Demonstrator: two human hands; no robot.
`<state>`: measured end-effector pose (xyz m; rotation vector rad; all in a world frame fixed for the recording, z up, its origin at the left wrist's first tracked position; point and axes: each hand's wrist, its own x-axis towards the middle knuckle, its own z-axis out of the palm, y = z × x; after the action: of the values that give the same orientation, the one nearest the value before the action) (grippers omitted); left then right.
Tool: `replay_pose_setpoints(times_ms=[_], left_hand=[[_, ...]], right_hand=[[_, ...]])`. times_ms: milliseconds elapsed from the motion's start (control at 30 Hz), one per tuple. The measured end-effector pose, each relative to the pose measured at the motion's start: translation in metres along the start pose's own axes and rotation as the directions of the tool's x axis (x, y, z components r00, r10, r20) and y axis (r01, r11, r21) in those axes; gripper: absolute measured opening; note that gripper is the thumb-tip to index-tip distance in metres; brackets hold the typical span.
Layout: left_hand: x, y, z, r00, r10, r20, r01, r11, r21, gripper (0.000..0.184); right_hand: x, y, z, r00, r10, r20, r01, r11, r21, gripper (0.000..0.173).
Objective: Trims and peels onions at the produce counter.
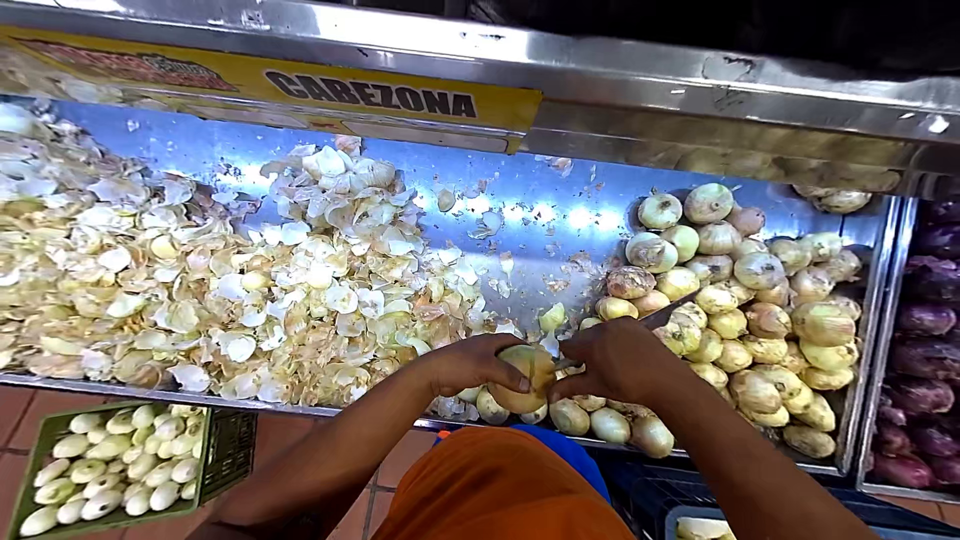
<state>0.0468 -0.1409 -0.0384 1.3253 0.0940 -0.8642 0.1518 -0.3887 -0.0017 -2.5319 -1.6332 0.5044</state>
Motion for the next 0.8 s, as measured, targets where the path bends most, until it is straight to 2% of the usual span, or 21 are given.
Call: replay_pose_setpoints(times_ms=[67,133,200,233,300,367,433,500,667,733,800], left_hand=[[-0.004,0.000,0.006,0.997,0.016,-0.079,-0.018,0.999,-0.030,0.055],[-0.008,-0.001,0.011,0.983,0.015,-0.182,-0.032,0.995,-0.095,0.053],[-0.013,-0.002,0.016,0.952,0.021,-0.306,-0.081,0.979,-0.185,0.048],[-0.016,-0.003,0.017,0.931,0.030,-0.365,-0.115,0.970,-0.213,0.049],[-0.023,-0.002,0.020,0.890,0.053,-0.453,-0.170,0.960,-0.221,0.052],[-0.031,0.002,0.026,0.857,0.081,-0.509,-0.211,0.956,-0.202,0.050],[-0.040,0.004,0.037,0.829,0.100,-0.550,-0.223,0.961,-0.161,0.044],[-0.047,0.006,0.050,0.809,0.110,-0.577,-0.197,0.976,-0.091,0.041],[-0.051,0.010,0.075,0.760,0.081,-0.645,-0.046,0.996,0.070,0.041],[-0.051,0.013,0.083,0.759,0.058,-0.649,0.052,0.987,0.149,0.044],[-0.048,0.015,0.091,0.787,0.044,-0.615,0.120,0.968,0.222,0.046]], right_hand=[[0.001,-0.004,0.001,0.994,-0.092,-0.060,0.089,0.994,-0.060,0.068],[-0.003,-0.016,0.006,0.985,-0.158,-0.069,0.155,0.987,-0.045,0.065],[-0.012,-0.027,0.014,0.978,-0.206,0.042,0.206,0.978,0.002,0.068],[-0.016,-0.030,0.017,0.972,-0.195,0.128,0.193,0.981,0.022,0.070],[-0.017,-0.026,0.013,0.970,-0.065,0.234,0.053,0.997,0.059,0.061],[-0.014,-0.016,0.000,0.978,0.075,0.193,-0.085,0.995,0.044,0.058],[-0.010,-0.014,-0.013,0.995,0.081,0.061,-0.083,0.996,0.020,0.065],[-0.004,-0.017,-0.020,0.999,0.027,-0.032,-0.028,0.999,-0.039,0.072],[0.008,-0.028,-0.035,0.991,-0.046,0.125,0.066,0.984,-0.166,0.080],[0.006,-0.027,-0.031,0.982,-0.153,0.114,0.174,0.962,-0.211,0.081],[0.004,-0.028,-0.026,0.954,-0.279,0.114,0.296,0.936,-0.192,0.080]])
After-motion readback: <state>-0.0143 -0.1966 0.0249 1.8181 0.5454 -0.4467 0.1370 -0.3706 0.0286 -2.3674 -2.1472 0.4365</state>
